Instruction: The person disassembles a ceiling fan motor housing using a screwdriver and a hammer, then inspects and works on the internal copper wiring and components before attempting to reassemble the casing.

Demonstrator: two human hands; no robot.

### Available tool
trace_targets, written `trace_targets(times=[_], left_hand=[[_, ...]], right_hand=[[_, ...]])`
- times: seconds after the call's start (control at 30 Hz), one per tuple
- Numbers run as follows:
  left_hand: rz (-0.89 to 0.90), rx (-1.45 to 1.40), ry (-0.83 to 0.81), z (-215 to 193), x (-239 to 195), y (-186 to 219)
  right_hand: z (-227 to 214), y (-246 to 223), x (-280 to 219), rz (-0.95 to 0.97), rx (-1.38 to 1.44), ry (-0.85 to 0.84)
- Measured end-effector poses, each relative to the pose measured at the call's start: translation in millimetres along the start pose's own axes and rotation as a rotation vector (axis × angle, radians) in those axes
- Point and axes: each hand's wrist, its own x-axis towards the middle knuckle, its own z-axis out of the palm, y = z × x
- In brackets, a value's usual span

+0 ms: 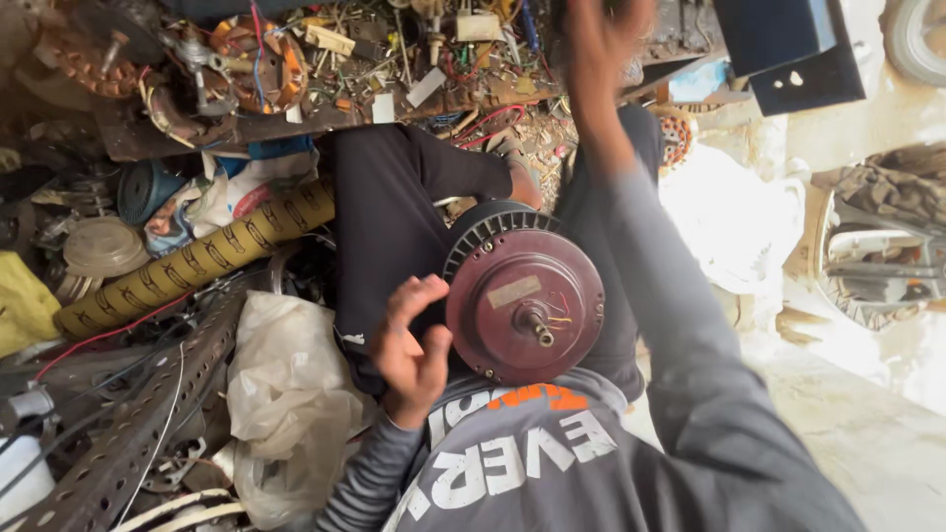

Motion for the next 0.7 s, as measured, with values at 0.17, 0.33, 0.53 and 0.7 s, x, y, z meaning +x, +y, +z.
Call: trace_targets(times=[0.17,0.33,0.53,0.7], left_hand=[[-0.201,-0.044,-0.101,-3.4,20.5,-10.3],[-0.062,0.076,-0.406,23.3,35.5,-11.6],[-0.036,0.143,-0.422,28.5,28.4,-14.4],[-0.027,0.125,-0.419,28.6,24.0,-18.5]], right_hand=[[-144.5,-25.8,-96.3,0.353,0.819,0.389],[-299.9,-78.3,-153.9,0.347,1.524,0.455],[-329.7,-125.6,-191.3,0.237,1.354,0.387],[-319.9,-124.6,-184.6,0.116,1.253,0.325]])
